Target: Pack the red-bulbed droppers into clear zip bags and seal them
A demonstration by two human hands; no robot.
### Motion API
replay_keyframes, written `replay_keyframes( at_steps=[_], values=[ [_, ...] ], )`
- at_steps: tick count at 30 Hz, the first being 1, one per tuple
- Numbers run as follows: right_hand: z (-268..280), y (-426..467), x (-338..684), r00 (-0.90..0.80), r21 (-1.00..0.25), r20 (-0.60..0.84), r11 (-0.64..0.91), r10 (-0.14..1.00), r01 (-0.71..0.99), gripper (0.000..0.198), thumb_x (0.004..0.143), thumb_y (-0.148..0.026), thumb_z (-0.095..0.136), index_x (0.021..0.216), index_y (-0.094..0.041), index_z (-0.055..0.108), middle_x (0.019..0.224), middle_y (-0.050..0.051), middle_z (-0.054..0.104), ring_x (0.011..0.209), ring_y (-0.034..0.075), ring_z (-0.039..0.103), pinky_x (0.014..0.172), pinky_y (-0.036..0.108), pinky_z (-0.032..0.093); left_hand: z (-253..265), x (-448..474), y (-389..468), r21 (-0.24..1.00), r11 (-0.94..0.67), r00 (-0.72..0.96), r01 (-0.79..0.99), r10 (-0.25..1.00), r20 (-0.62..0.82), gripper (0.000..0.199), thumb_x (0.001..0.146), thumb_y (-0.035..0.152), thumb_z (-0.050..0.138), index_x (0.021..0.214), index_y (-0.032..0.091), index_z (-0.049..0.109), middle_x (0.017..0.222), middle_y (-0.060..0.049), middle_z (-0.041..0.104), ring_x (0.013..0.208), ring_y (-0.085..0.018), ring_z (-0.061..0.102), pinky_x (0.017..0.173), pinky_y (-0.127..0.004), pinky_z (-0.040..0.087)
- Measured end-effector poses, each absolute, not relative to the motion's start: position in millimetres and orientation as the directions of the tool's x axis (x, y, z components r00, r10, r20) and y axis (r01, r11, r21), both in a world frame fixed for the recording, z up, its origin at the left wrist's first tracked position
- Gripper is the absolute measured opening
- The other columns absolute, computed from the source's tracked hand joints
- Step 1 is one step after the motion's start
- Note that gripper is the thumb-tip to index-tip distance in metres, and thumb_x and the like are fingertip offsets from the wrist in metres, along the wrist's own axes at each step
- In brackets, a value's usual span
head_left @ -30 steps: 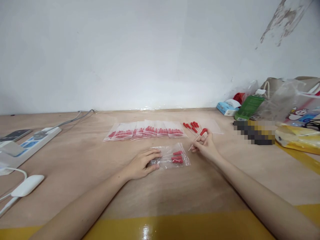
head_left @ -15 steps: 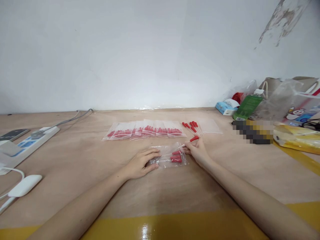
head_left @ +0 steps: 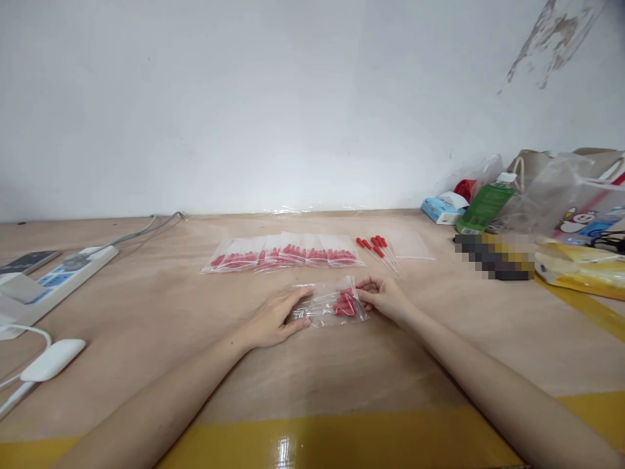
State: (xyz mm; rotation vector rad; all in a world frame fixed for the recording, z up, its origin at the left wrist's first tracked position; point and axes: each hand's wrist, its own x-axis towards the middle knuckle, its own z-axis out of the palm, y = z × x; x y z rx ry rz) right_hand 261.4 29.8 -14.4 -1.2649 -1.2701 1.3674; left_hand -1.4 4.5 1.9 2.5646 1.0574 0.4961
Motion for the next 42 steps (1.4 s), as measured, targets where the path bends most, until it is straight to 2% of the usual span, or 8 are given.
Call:
replay_keyframes(
  at_steps=[10, 15, 21, 25, 28, 32, 38, 42],
  values=[
    [-12, 30, 269, -0.311, -0.986, -0.121, -0.079, 0.943, 0.144, 0.037, 0.059, -0.037, 0.07, 0.088, -0.015, 0.061, 0.051, -0.005, 0.054, 0.04, 0.005, 0.044, 0.035, 0.016, 0.032, 2, -1, 5, 0.417, -0.688, 0.672, 0.594, 0.709, 0.213, 0.053, 0.088, 0.037, 0.047, 0.135, 0.023, 0.028, 0.135, -0.008, 0.042, 0.121, -0.023, 0.042, 0.1, -0.041, 0.035],
    [-8, 29, 261, -0.287, -0.964, -0.095, -0.017, 0.953, 0.264, 0.025, 0.063, -0.037, 0.064, 0.075, -0.015, 0.066, 0.048, -0.003, 0.054, 0.037, 0.005, 0.039, 0.034, 0.018, 0.028, 0, -1, 5, 0.401, -0.699, 0.673, 0.592, 0.702, 0.231, 0.05, 0.087, 0.037, 0.048, 0.132, 0.022, 0.033, 0.13, -0.008, 0.046, 0.119, -0.023, 0.043, 0.1, -0.039, 0.035],
    [-6, 28, 255, -0.274, -0.981, -0.054, 0.0, 0.96, 0.192, 0.03, 0.065, -0.038, 0.062, 0.084, -0.015, 0.065, 0.048, -0.004, 0.054, 0.039, 0.007, 0.042, 0.039, 0.019, 0.033, 2, -1, 5, 0.403, -0.713, 0.679, 0.574, 0.689, 0.254, 0.049, 0.087, 0.036, 0.048, 0.132, 0.022, 0.033, 0.127, -0.008, 0.049, 0.116, -0.023, 0.045, 0.098, -0.04, 0.037],
    [-7, 33, 261, -0.402, -0.954, 0.048, 0.161, 0.914, 0.252, 0.026, 0.069, -0.037, 0.057, 0.078, -0.015, 0.066, 0.066, 0.002, 0.064, 0.058, 0.013, 0.056, 0.053, 0.024, 0.044, 2, -1, 4, 0.384, -0.724, 0.692, 0.572, 0.678, 0.247, 0.044, 0.088, 0.035, 0.048, 0.13, 0.024, 0.039, 0.129, -0.007, 0.047, 0.12, -0.022, 0.042, 0.102, -0.041, 0.034],
    [-5, 50, 277, -0.253, -0.86, 0.101, 0.212, 0.962, 0.465, 0.021, 0.071, -0.031, 0.054, 0.079, -0.015, 0.065, 0.068, 0.003, 0.065, 0.06, 0.015, 0.057, 0.055, 0.026, 0.044, 2, -1, 4, 0.378, -0.726, 0.698, 0.575, 0.676, 0.236, 0.039, 0.088, 0.035, 0.047, 0.126, 0.024, 0.044, 0.131, -0.006, 0.045, 0.122, -0.022, 0.04, 0.103, -0.041, 0.033],
    [1, 82, 302, 0.08, -0.593, 0.267, 0.098, 0.96, 0.799, 0.015, 0.069, -0.022, 0.054, 0.078, -0.017, 0.064, 0.078, 0.006, 0.066, 0.072, 0.019, 0.059, 0.066, 0.029, 0.043, 0, -2, 6, 0.383, -0.72, 0.692, 0.579, 0.682, 0.235, 0.038, 0.087, 0.035, 0.048, 0.124, 0.024, 0.046, 0.131, -0.006, 0.046, 0.122, -0.022, 0.04, 0.103, -0.041, 0.033],
    [9, 109, 297, 0.161, -0.393, 0.165, -0.085, 0.973, 0.916, 0.017, 0.074, -0.025, 0.053, 0.084, -0.017, 0.064, 0.09, 0.012, 0.064, 0.087, 0.025, 0.059, 0.071, 0.032, 0.043, 1, -1, 5, 0.36, -0.715, 0.698, 0.6, 0.687, 0.2, 0.041, 0.089, 0.036, 0.045, 0.128, 0.025, 0.042, 0.134, -0.006, 0.042, 0.125, -0.022, 0.036, 0.105, -0.042, 0.03],
    [8, 113, 285, 0.077, -0.294, 0.159, -0.027, 0.984, 0.955, 0.026, 0.074, -0.018, 0.05, 0.1, -0.012, 0.056, 0.1, 0.018, 0.059, 0.093, 0.028, 0.057, 0.076, 0.036, 0.042, 4, -1, 3, 0.357, -0.711, 0.699, 0.606, 0.69, 0.189, 0.041, 0.089, 0.037, 0.044, 0.128, 0.024, 0.041, 0.134, -0.007, 0.042, 0.125, -0.022, 0.036, 0.105, -0.042, 0.031]
  ],
)
